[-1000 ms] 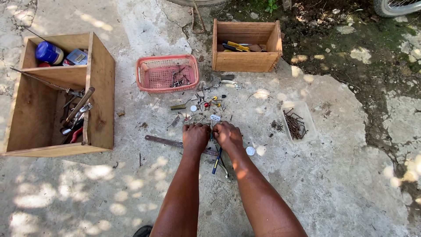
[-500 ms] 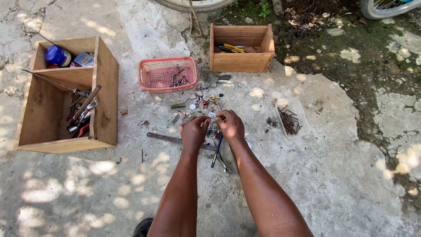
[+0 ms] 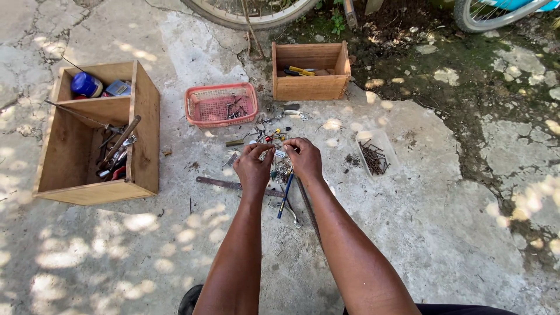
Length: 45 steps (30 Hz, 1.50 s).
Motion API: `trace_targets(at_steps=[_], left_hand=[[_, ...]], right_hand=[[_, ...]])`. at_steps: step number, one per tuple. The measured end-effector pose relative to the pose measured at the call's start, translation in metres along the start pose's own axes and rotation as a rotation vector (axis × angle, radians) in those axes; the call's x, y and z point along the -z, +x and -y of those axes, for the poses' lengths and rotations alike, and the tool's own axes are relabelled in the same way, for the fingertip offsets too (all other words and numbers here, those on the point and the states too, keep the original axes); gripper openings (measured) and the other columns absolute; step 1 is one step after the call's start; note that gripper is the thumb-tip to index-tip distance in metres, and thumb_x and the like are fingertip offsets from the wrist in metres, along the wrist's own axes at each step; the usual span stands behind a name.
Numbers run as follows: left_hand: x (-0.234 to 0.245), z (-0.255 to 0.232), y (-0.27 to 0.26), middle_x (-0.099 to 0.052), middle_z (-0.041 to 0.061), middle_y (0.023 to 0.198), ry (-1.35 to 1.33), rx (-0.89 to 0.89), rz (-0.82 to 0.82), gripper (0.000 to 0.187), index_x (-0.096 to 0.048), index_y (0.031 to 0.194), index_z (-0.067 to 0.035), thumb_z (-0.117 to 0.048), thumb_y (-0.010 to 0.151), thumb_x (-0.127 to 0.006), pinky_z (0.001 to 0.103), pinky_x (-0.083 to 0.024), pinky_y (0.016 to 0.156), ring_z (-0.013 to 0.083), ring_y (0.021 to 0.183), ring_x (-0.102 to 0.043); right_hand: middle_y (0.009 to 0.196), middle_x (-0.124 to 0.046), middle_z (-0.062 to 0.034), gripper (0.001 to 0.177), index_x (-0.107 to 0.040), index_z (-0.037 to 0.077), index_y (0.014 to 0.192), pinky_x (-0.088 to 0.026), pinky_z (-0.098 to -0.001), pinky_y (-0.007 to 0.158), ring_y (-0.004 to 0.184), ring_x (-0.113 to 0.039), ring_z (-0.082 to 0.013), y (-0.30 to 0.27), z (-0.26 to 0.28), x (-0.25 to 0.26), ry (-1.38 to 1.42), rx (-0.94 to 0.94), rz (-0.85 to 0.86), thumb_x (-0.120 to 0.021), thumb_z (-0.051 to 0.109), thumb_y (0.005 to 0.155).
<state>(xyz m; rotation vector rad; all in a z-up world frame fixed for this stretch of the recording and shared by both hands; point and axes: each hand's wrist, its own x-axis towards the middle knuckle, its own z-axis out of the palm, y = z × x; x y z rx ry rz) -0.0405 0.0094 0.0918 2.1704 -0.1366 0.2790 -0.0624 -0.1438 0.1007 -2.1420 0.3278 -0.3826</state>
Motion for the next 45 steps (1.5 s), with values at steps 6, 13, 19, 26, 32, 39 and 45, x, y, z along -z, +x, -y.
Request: trace_targets(at_steps=[6, 13, 19, 26, 32, 39, 45], left_hand=[[0.001, -0.018, 0.004, -0.073, -0.003, 0.108, -0.069, -0.028, -0.022, 0.016, -0.084, 0.101, -0.027, -0.035, 0.087, -0.080, 0.043, -0.035, 0.100, 0.0168, 0.104, -0.066], [-0.012, -0.022, 0.005, -0.072, -0.002, 0.110, -0.106, -0.045, -0.055, 0.015, -0.083, 0.101, -0.027, -0.035, 0.089, -0.080, 0.043, -0.034, 0.104, 0.0169, 0.106, -0.067], [-0.009, -0.038, 0.007, -0.073, -0.002, 0.112, -0.088, 0.017, 0.006, 0.016, -0.083, 0.101, -0.028, -0.038, 0.090, -0.078, 0.043, -0.032, 0.105, 0.0163, 0.106, -0.066], [-0.015, -0.034, 0.007, -0.072, -0.001, 0.116, -0.101, 0.026, -0.007, 0.019, -0.082, 0.104, -0.026, -0.039, 0.092, -0.076, 0.042, -0.030, 0.107, 0.0165, 0.110, -0.064], [-0.019, -0.033, 0.008, -0.071, 0.000, 0.116, -0.096, 0.030, 0.003, 0.020, -0.083, 0.105, -0.025, -0.039, 0.093, -0.075, 0.043, -0.028, 0.106, 0.0173, 0.111, -0.064], [-0.028, -0.030, 0.006, -0.072, -0.001, 0.115, -0.082, 0.015, 0.016, 0.022, -0.081, 0.104, -0.022, -0.040, 0.093, -0.074, 0.041, -0.032, 0.101, 0.0173, 0.108, -0.065], [-0.037, -0.038, 0.003, -0.072, -0.001, 0.110, -0.099, -0.015, 0.006, 0.022, -0.082, 0.104, -0.022, -0.040, 0.093, -0.073, 0.041, -0.032, 0.100, 0.0174, 0.108, -0.065]], right_hand=[[0.093, -0.078, -0.0066, 0.024, -0.077, 0.008, 0.103, -0.057, -0.0303, 0.077, 0.083, -0.074, -0.0150, 0.007, -0.009, 0.007, 0.118, 0.020, -0.036, -0.073, 0.030, 0.094], [0.083, -0.077, -0.0049, 0.036, -0.078, 0.008, 0.103, -0.055, -0.0294, 0.070, 0.076, -0.072, -0.0132, 0.009, -0.012, 0.016, 0.094, -0.072, -0.022, -0.070, 0.042, 0.095], [0.086, -0.079, -0.0021, 0.038, -0.079, 0.009, 0.100, -0.055, -0.0274, 0.071, 0.078, -0.072, -0.0098, 0.010, -0.015, 0.018, 0.141, -0.145, -0.001, -0.067, 0.044, 0.098], [0.091, -0.078, 0.0003, 0.025, -0.076, 0.011, 0.110, -0.056, -0.0248, 0.075, 0.081, -0.071, -0.0071, 0.005, -0.015, 0.018, 0.237, -0.078, -0.073, -0.072, 0.030, 0.095], [0.090, -0.077, 0.0022, 0.021, -0.076, 0.011, 0.109, -0.055, -0.0238, 0.075, 0.080, -0.068, -0.0059, 0.007, -0.022, 0.016, 0.250, -0.085, -0.086, -0.076, 0.026, 0.094], [0.087, -0.076, 0.0024, 0.021, -0.076, 0.012, 0.108, -0.054, -0.0236, 0.072, 0.077, -0.067, -0.0053, 0.006, -0.030, 0.016, 0.231, -0.087, -0.095, -0.076, 0.026, 0.093], [0.084, -0.075, 0.0014, 0.021, -0.076, 0.010, 0.105, -0.053, -0.0239, 0.071, 0.075, -0.065, -0.0056, 0.007, -0.042, 0.025, 0.222, -0.067, -0.128, -0.077, 0.027, 0.093]])
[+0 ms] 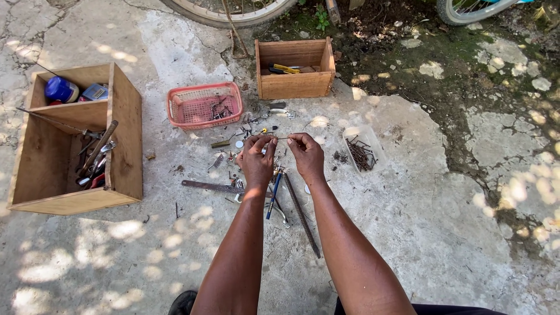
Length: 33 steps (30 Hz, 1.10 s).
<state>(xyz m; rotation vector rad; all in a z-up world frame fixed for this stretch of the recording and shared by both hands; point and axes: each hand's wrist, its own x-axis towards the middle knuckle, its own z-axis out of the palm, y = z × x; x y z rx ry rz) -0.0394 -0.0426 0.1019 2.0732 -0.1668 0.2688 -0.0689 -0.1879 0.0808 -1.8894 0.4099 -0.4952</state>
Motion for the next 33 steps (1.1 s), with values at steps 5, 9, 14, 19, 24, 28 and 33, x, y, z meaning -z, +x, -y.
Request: trace_targets(at_steps=[5, 9, 14, 19, 24, 28, 33], left_hand=[[-0.015, -0.010, -0.001, -0.072, 0.001, 0.114, -0.042, -0.045, 0.001, 0.021, -0.082, 0.106, -0.023, -0.039, 0.096, -0.072, 0.043, -0.030, 0.101, 0.0179, 0.111, -0.064], [-0.031, -0.019, 0.000, -0.070, 0.001, 0.115, -0.040, -0.041, -0.009, 0.021, -0.082, 0.105, -0.025, -0.039, 0.094, -0.073, 0.043, -0.029, 0.104, 0.0181, 0.114, -0.063], [-0.050, -0.028, -0.004, -0.068, 0.001, 0.118, -0.050, -0.008, 0.012, 0.022, -0.082, 0.104, -0.025, -0.041, 0.089, -0.078, 0.042, -0.028, 0.104, 0.0173, 0.116, -0.061], [-0.068, -0.039, -0.013, -0.069, 0.000, 0.117, -0.048, 0.014, 0.069, 0.021, -0.082, 0.102, -0.025, -0.041, 0.088, -0.079, 0.041, -0.027, 0.104, 0.0156, 0.118, -0.060], [-0.095, -0.048, -0.024, -0.069, 0.000, 0.117, -0.015, -0.020, 0.088, 0.020, -0.082, 0.103, -0.026, -0.040, 0.089, -0.078, 0.042, -0.029, 0.105, 0.0169, 0.115, -0.062], [-0.115, -0.057, -0.034, -0.068, 0.001, 0.118, 0.006, -0.029, 0.132, 0.020, -0.082, 0.102, -0.025, -0.040, 0.088, -0.079, 0.044, -0.029, 0.103, 0.0181, 0.112, -0.062], [-0.141, -0.063, -0.045, -0.068, 0.001, 0.119, 0.000, -0.050, 0.179, 0.018, -0.082, 0.101, -0.025, -0.038, 0.090, -0.078, 0.046, -0.028, 0.105, 0.0176, 0.114, -0.062]], right_hand=[[0.081, -0.073, 0.0012, 0.021, -0.076, 0.010, 0.103, -0.052, -0.0240, 0.069, 0.073, -0.064, -0.0057, 0.002, 0.000, 0.016, -0.009, -0.042, -0.025, -0.076, 0.029, 0.095], [0.081, -0.074, 0.0019, 0.022, -0.076, 0.009, 0.101, -0.053, -0.0239, 0.069, 0.074, -0.065, -0.0047, 0.004, -0.004, 0.029, 0.013, -0.025, -0.066, -0.076, 0.030, 0.094], [0.079, -0.072, 0.0001, 0.021, -0.075, 0.008, 0.100, -0.052, -0.0256, 0.067, 0.071, -0.063, -0.0062, 0.004, -0.011, 0.048, -0.015, -0.070, -0.082, -0.075, 0.029, 0.095], [0.078, -0.072, 0.0003, 0.022, -0.075, 0.008, 0.099, -0.051, -0.0255, 0.067, 0.071, -0.064, -0.0060, 0.005, -0.027, 0.070, -0.025, -0.054, -0.109, -0.074, 0.030, 0.096], [0.075, -0.071, 0.0005, 0.024, -0.074, 0.006, 0.098, -0.050, -0.0256, 0.064, 0.068, -0.061, -0.0060, 0.007, -0.039, 0.095, -0.028, -0.117, -0.141, -0.073, 0.030, 0.096], [0.073, -0.068, -0.0003, 0.026, -0.074, 0.005, 0.094, -0.049, -0.0263, 0.063, 0.066, -0.059, -0.0068, 0.008, -0.066, 0.112, -0.052, -0.121, -0.194, -0.073, 0.030, 0.096], [0.074, -0.070, -0.0014, 0.027, -0.073, 0.005, 0.092, -0.051, -0.0294, 0.065, 0.067, -0.062, -0.0092, 0.005, -0.072, 0.135, -0.112, -0.187, -0.241, -0.074, 0.032, 0.095]])
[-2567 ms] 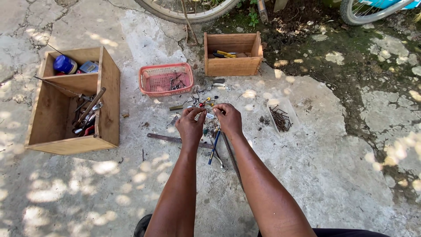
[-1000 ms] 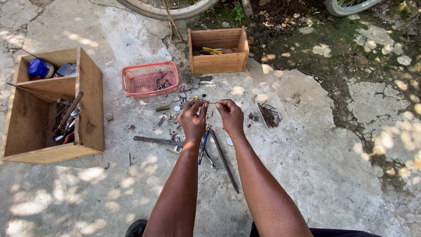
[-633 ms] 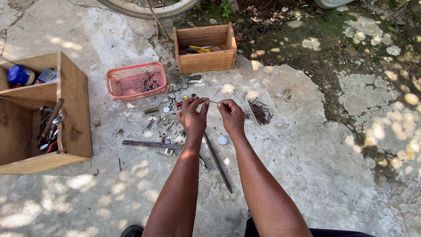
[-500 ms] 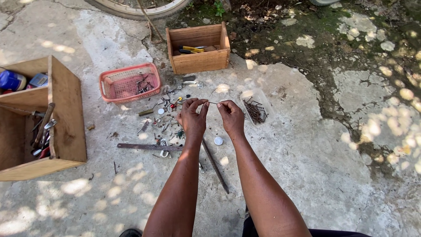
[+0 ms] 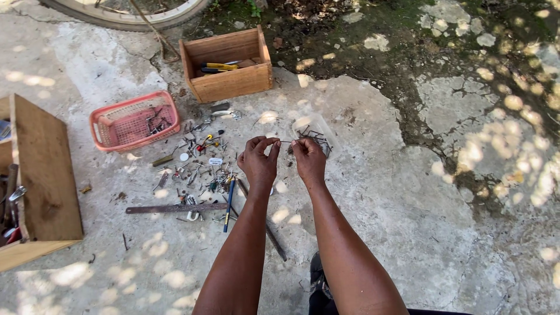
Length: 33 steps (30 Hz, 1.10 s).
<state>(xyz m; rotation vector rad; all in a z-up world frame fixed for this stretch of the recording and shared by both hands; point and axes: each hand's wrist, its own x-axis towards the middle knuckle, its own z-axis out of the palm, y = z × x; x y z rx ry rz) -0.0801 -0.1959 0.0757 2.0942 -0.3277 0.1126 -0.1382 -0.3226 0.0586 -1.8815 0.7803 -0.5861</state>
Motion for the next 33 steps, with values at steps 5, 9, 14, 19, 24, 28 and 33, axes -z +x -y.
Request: trace_targets(at_steps=[5, 9, 14, 19, 24, 28, 33], left_hand=[[-0.026, -0.010, 0.000, -0.068, 0.001, 0.118, -0.001, 0.000, 0.044, 0.017, -0.082, 0.101, -0.026, -0.037, 0.088, -0.079, 0.045, -0.028, 0.105, 0.0181, 0.117, -0.061], [-0.045, -0.013, -0.001, -0.068, 0.002, 0.119, 0.023, 0.003, 0.086, 0.017, -0.083, 0.101, -0.026, -0.037, 0.088, -0.078, 0.046, -0.028, 0.106, 0.0185, 0.115, -0.061], [-0.066, -0.017, -0.003, -0.069, 0.000, 0.119, 0.036, 0.015, 0.129, 0.017, -0.082, 0.102, -0.028, -0.037, 0.088, -0.077, 0.045, -0.028, 0.107, 0.0177, 0.114, -0.062], [-0.084, -0.023, -0.005, -0.068, 0.000, 0.117, 0.093, 0.042, 0.174, 0.019, -0.082, 0.103, -0.030, -0.038, 0.087, -0.078, 0.048, -0.026, 0.109, 0.0197, 0.114, -0.060], [-0.103, -0.018, -0.004, -0.067, -0.001, 0.122, 0.156, 0.035, 0.219, 0.023, -0.080, 0.111, -0.033, -0.040, 0.090, -0.075, 0.049, -0.027, 0.110, 0.0225, 0.118, -0.059], [-0.110, -0.015, -0.003, -0.066, 0.001, 0.124, 0.247, 0.014, 0.287, 0.030, -0.077, 0.118, -0.032, -0.042, 0.091, -0.073, 0.051, -0.026, 0.109, 0.0241, 0.119, -0.057], [-0.107, -0.012, -0.004, -0.066, 0.001, 0.126, 0.267, 0.033, 0.312, 0.032, -0.076, 0.121, -0.030, -0.043, 0.093, -0.070, 0.053, -0.026, 0.110, 0.0257, 0.121, -0.056]], right_hand=[[0.077, -0.072, -0.0025, 0.026, -0.074, 0.006, 0.094, -0.051, -0.0302, 0.067, 0.069, -0.064, -0.0106, 0.012, -0.020, 0.016, 0.002, -0.046, -0.050, -0.074, 0.033, 0.094], [0.079, -0.074, -0.0026, 0.025, -0.074, 0.006, 0.095, -0.052, -0.0290, 0.069, 0.071, -0.066, -0.0100, 0.019, -0.036, 0.026, 0.016, -0.048, -0.079, -0.073, 0.031, 0.094], [0.078, -0.074, -0.0036, 0.025, -0.074, 0.005, 0.094, -0.053, -0.0294, 0.067, 0.069, -0.065, -0.0104, 0.026, -0.061, 0.031, 0.021, -0.090, -0.123, -0.073, 0.030, 0.094], [0.075, -0.075, -0.0050, 0.024, -0.074, 0.006, 0.093, -0.053, -0.0303, 0.065, 0.065, -0.068, -0.0119, 0.029, -0.076, 0.035, -0.081, -0.113, -0.176, -0.073, 0.029, 0.094], [0.075, -0.075, -0.0074, 0.024, -0.074, 0.006, 0.091, -0.054, -0.0320, 0.065, 0.065, -0.071, -0.0164, 0.036, -0.086, 0.035, -0.113, -0.122, -0.213, -0.072, 0.030, 0.094], [0.076, -0.075, -0.0097, 0.029, -0.075, 0.006, 0.091, -0.054, -0.0357, 0.065, 0.065, -0.072, -0.0219, 0.036, -0.077, 0.042, -0.209, -0.208, -0.198, -0.071, 0.035, 0.096], [0.082, -0.077, -0.0103, 0.030, -0.077, 0.008, 0.095, -0.055, -0.0394, 0.068, 0.072, -0.074, -0.0263, 0.036, -0.091, 0.039, -0.238, -0.141, -0.225, -0.069, 0.037, 0.093]])
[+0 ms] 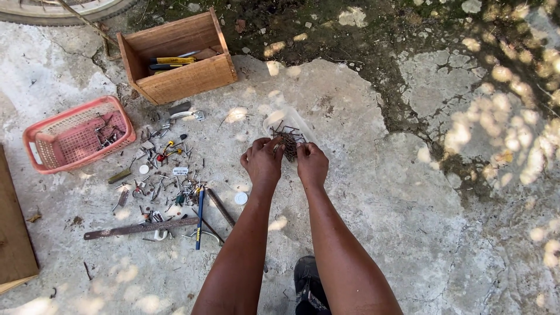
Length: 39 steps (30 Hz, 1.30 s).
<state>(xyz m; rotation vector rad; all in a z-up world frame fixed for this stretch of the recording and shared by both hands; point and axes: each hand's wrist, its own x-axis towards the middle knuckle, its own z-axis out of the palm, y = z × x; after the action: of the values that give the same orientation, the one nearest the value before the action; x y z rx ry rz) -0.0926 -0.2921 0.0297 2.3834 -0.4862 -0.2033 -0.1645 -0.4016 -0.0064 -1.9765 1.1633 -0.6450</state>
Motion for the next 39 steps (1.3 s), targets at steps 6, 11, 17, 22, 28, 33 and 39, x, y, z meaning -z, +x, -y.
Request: trace_targets(at_steps=[6, 11, 17, 22, 28, 33, 39], left_hand=[[0.011, 0.009, 0.000, -0.065, 0.001, 0.126, 0.001, 0.013, -0.021, 0.032, -0.076, 0.121, -0.032, -0.041, 0.091, -0.071, 0.052, -0.027, 0.110, 0.0247, 0.120, -0.057], [0.034, 0.033, -0.004, -0.065, 0.000, 0.127, 0.016, 0.024, -0.070, 0.031, -0.076, 0.121, -0.032, -0.041, 0.092, -0.071, 0.052, -0.027, 0.109, 0.0252, 0.120, -0.057], [0.071, 0.071, -0.010, -0.065, 0.000, 0.127, 0.053, 0.088, -0.133, 0.030, -0.076, 0.121, -0.033, -0.043, 0.094, -0.070, 0.052, -0.026, 0.109, 0.0249, 0.121, -0.056], [0.103, 0.098, -0.023, -0.066, 0.000, 0.125, 0.063, 0.148, -0.198, 0.031, -0.076, 0.120, -0.033, -0.042, 0.091, -0.071, 0.052, -0.026, 0.108, 0.0252, 0.120, -0.056], [0.142, 0.139, -0.048, -0.069, -0.001, 0.122, 0.028, 0.153, -0.343, 0.029, -0.078, 0.117, -0.031, -0.041, 0.091, -0.073, 0.051, -0.029, 0.107, 0.0242, 0.117, -0.059], [0.175, 0.176, -0.066, -0.067, -0.001, 0.121, 0.059, 0.182, -0.370, 0.028, -0.077, 0.119, -0.032, -0.039, 0.093, -0.074, 0.051, -0.031, 0.107, 0.0233, 0.115, -0.060], [0.215, 0.203, -0.079, -0.069, -0.002, 0.119, 0.065, 0.298, -0.378, 0.028, -0.077, 0.117, -0.032, -0.035, 0.089, -0.074, 0.052, -0.030, 0.106, 0.0234, 0.116, -0.060]], right_hand=[[0.083, -0.075, -0.0125, 0.030, -0.076, 0.007, 0.093, -0.054, -0.0394, 0.069, 0.074, -0.072, -0.0286, -0.010, 0.025, -0.006, -0.042, 0.024, 0.032, -0.069, 0.036, 0.096], [0.081, -0.075, -0.0113, 0.027, -0.076, 0.008, 0.095, -0.054, -0.0374, 0.068, 0.072, -0.073, -0.0260, -0.027, 0.049, -0.028, 0.058, 0.066, 0.074, -0.070, 0.035, 0.095], [0.080, -0.075, -0.0075, 0.027, -0.076, 0.009, 0.096, -0.054, -0.0351, 0.068, 0.072, -0.072, -0.0206, -0.058, 0.082, -0.053, 0.122, 0.080, 0.192, -0.071, 0.035, 0.095], [0.080, -0.075, -0.0077, 0.026, -0.077, 0.008, 0.096, -0.053, -0.0348, 0.068, 0.070, -0.071, -0.0199, -0.086, 0.114, -0.075, 0.091, 0.157, 0.250, -0.071, 0.034, 0.095], [0.080, -0.075, -0.0069, 0.028, -0.076, 0.009, 0.098, -0.052, -0.0359, 0.068, 0.070, -0.070, -0.0200, -0.126, 0.147, -0.094, 0.074, 0.146, 0.394, -0.069, 0.036, 0.097], [0.082, -0.077, -0.0068, 0.028, -0.076, 0.009, 0.099, -0.055, -0.0345, 0.071, 0.074, -0.073, -0.0178, -0.155, 0.155, -0.131, 0.115, 0.248, 0.429, -0.070, 0.035, 0.095], [0.080, -0.076, -0.0079, 0.025, -0.077, 0.009, 0.099, -0.054, -0.0336, 0.069, 0.069, -0.071, -0.0193, -0.190, 0.190, -0.150, 0.131, 0.239, 0.507, -0.072, 0.032, 0.092]])
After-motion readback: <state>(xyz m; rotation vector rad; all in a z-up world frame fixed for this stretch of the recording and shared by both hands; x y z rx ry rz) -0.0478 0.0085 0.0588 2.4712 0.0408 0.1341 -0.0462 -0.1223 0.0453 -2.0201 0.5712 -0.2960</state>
